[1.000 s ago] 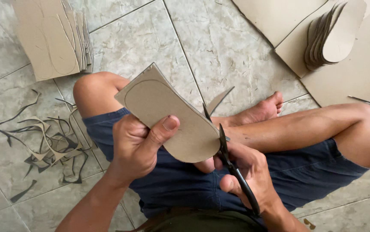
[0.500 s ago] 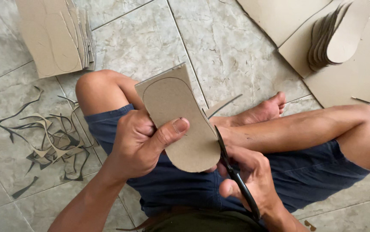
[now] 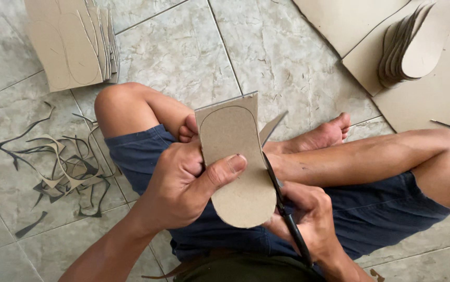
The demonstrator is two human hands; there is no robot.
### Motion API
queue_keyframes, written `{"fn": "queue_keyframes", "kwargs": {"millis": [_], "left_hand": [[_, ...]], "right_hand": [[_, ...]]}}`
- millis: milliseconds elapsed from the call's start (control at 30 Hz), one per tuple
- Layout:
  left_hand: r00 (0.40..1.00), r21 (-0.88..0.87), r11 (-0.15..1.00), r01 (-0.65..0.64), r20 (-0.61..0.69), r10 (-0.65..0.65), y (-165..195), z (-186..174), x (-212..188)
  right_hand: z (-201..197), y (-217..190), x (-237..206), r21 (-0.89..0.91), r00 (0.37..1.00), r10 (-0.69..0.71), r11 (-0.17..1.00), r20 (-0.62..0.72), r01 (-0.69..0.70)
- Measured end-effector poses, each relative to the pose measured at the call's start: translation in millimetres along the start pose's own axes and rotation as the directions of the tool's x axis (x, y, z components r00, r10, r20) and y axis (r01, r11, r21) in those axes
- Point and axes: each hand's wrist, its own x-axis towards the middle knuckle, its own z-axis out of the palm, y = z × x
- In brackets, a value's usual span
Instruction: The person sits cross-legged on a tiled floor and cuts sandal sole shapes out of sheet material with scissors, following drawn outlines. They rotate the sheet as they cut, set finished sole cutouts onto a growing stack beside them, and pick up the next marked sheet to continue cutting.
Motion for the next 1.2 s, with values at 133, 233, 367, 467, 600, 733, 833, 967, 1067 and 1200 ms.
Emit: {"fn": "queue_keyframes", "kwargs": {"millis": [133, 233, 367, 467, 600, 733, 833, 967, 1067, 1200], "left_hand": [[0.99, 0.069, 0.988, -0.14, -0.016, 0.142, 0, 2, -1], [1.0, 0.014, 0.999, -0.029, 0.004, 0.029, 0, 7, -4], [0.99, -0.121, 0.983, 0.138, 0.045, -0.133, -2, 16, -9], [0.991, -0.138, 0.981, 0.133, 0.032, -0.13, -8, 19, -12], [0.989, -0.223, 0.964, 0.141, 0.0, -0.145, -16, 27, -16], [0.985, -0.339, 0.929, 0.148, -0.032, -0.168, -19, 37, -16], [0.983, -0.325, 0.94, 0.107, -0.105, -0.148, -21, 35, -12], [0.968, -0.078, 0.995, -0.054, -0.249, 0.033, -20, 29, -9], [0.975, -0.042, 0.999, -0.009, -0.224, -0.001, -18, 32, -13], [0.978, -0.082, 0.995, 0.048, -0.198, -0.063, -17, 36, -17]], "right_hand": [[3, 4, -3, -0.139, 0.99, 0.136, 0.981, -0.028, -0.139], [2, -2, 2, 0.05, 0.999, -0.026, 0.998, -0.025, 0.027], [2, -14, 9, 0.208, 0.994, -0.104, 0.972, -0.033, 0.109], [3, -15, 8, 0.163, 0.999, -0.041, 0.986, -0.031, 0.045], [5, -6, 1, 0.091, 0.996, -0.015, 0.996, -0.089, 0.023], [4, 5, -5, 0.067, 0.991, -0.04, 0.997, -0.127, 0.048], [0, 12, -5, 0.003, 0.994, -0.053, 0.999, -0.091, 0.054], [-1, 15, -3, -0.063, 0.989, 0.143, 0.987, -0.032, -0.145], [2, 12, -1, 0.3, 1.0, -0.001, 0.954, -0.021, 0.007], [6, 4, 0, 0.429, 0.997, 0.074, 0.901, 0.008, -0.07]]}}
